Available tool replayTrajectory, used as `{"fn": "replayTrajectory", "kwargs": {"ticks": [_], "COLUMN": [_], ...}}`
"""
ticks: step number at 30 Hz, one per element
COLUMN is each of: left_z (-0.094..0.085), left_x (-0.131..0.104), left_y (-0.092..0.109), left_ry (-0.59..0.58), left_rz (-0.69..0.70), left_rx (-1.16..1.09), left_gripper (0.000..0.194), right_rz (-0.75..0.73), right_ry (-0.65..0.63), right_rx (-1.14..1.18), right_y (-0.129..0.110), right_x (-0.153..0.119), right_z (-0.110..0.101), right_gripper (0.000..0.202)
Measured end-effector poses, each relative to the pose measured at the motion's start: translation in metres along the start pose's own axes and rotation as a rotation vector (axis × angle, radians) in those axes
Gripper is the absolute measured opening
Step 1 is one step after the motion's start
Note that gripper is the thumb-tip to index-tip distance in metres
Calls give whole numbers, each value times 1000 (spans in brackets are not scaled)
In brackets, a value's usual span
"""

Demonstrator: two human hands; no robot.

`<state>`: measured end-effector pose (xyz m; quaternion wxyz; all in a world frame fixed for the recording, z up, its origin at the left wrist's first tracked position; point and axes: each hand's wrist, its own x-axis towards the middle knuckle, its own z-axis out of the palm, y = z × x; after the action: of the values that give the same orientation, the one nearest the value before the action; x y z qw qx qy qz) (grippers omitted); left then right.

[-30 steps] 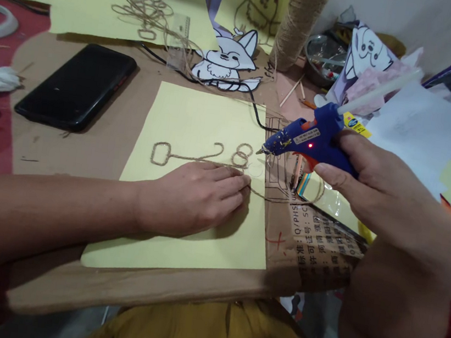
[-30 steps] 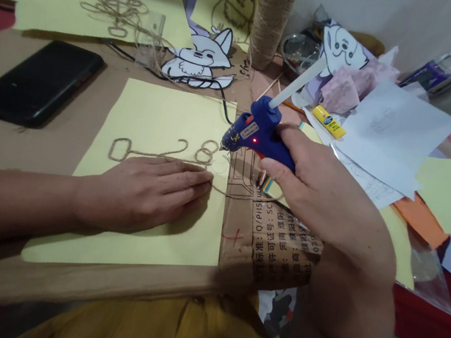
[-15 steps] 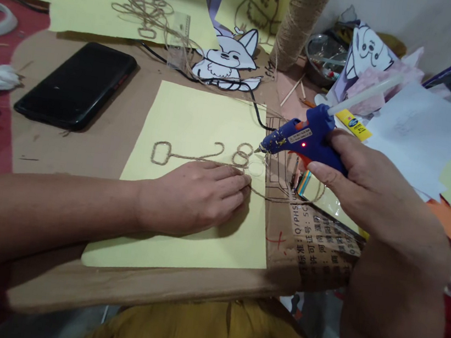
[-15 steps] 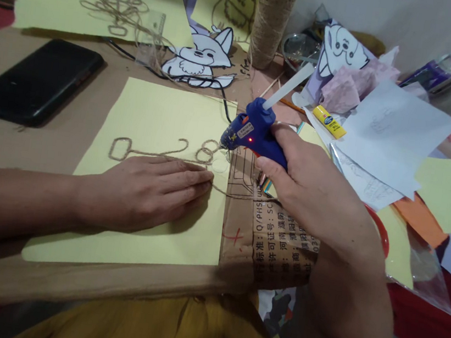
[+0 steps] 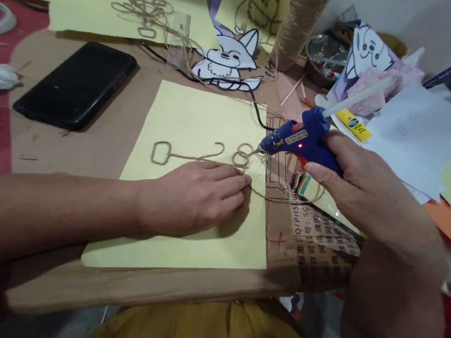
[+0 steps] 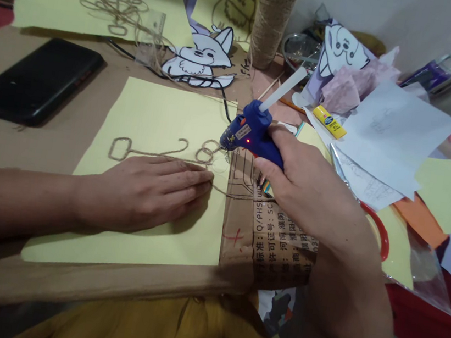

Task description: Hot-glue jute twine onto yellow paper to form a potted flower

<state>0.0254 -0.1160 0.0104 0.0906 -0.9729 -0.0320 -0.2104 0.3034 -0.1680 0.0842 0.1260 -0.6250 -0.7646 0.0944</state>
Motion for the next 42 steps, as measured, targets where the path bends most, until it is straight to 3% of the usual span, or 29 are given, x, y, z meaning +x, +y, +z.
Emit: {"fn": "replayTrajectory", "kwargs": {"ticks": [42], "left_z": [3], "left_x": [-3], "left_y": [1], "left_ry": [6], "left_rz": [-13], "left_rx": [15], "left_gripper": [25], "right_rz": [19], "right_ry": [3], "right_rx": [-16], "right_y": [-1], "right_x": [-1], "right_z": [-1], "right_gripper": [35]}}
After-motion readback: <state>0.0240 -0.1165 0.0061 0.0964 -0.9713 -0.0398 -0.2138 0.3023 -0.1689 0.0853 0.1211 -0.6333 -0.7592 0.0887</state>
